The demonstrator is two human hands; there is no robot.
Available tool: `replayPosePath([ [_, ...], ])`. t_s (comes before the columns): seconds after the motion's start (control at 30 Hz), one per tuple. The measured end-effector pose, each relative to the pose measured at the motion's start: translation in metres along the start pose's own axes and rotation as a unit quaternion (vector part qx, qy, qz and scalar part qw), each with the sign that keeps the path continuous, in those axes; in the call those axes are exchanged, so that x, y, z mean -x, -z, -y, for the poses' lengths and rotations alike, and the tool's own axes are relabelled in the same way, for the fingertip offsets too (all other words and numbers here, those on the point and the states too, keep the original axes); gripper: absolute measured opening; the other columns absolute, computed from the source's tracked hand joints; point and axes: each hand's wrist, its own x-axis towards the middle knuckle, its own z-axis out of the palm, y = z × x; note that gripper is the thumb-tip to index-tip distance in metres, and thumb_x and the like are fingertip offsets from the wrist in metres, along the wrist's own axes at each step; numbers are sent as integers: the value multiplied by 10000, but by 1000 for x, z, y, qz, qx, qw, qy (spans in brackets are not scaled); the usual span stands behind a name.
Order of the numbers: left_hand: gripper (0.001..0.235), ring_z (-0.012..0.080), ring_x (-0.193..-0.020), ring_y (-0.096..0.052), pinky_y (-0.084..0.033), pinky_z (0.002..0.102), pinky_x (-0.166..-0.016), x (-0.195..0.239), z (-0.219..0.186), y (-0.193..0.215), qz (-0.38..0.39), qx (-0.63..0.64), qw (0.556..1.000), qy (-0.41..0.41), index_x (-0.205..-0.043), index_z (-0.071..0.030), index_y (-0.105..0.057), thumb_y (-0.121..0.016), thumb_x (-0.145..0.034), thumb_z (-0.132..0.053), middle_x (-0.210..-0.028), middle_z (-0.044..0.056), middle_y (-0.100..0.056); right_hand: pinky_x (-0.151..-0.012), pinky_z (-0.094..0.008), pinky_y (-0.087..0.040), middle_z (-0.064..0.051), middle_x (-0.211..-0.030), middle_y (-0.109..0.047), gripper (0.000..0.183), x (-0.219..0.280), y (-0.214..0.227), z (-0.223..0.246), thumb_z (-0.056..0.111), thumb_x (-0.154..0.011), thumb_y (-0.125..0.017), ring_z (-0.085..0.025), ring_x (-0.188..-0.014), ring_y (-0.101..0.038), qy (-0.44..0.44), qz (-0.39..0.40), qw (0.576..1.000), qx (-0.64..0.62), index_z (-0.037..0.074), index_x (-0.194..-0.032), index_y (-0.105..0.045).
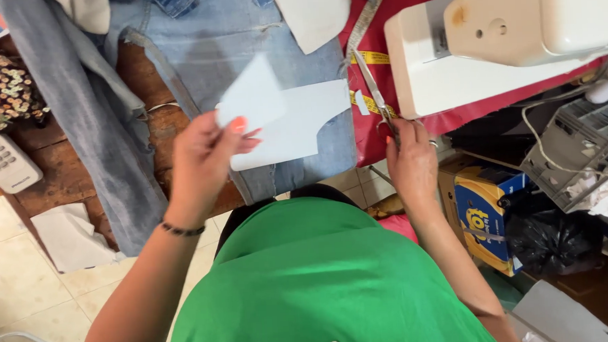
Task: Using a paper template and scissors to mark and cut a patch for repairing a hole in denim jeans.
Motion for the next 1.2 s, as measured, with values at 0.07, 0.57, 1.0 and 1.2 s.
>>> replayPosePath([
  [0.07, 317, 318, -863, -766, -656, 449, -811, 14, -2, 25, -28, -1, 1000, 8, -1201, 104, -595, -637, -1026, -157, -940, 267, -734, -715, -432, -617, -107, -1072, -638, 350, 7, 1, -6, 236, -924, -744, -346, -871, -708, 7, -2, 1000, 10, 155, -1255, -669],
  [0.57, 280, 305, -840, -764, -644, 455, -786, 41, 34, 25, 3, 26, 999, 45, -1144, 101, -661, -666, -989, -132, -918, 289, -751, -662, -450, -581, 62, -767, -699, 264, -12, 32, -5, 475, -852, -698, -296, -692, -716, -40, 92, 989, 105, 311, -1059, -692],
  [1.0, 250, 252, -873, -776, -644, 365, -819, -27, 56, -107, 145, 45, 987, 55, -1152, 59, -673, -628, -1005, -138, -922, 238, -764, -771, -482, -546, -129, -892, -663, 676, 26, 33, 12, 768, -923, -354, -376, -829, -675, -32, 337, 834, -435, 188, -1164, -602],
  [1.2, 247, 223, -865, -778, -641, 328, -823, -25, 52, -125, 188, 4, 980, 69, -1173, 52, -675, -615, -1002, -117, -902, 224, -774, -641, -403, -502, -106, -712, -617, 494, 25, 36, 11, 604, -994, -486, -310, -655, -617, -67, 303, 833, -458, 130, -992, -627],
])
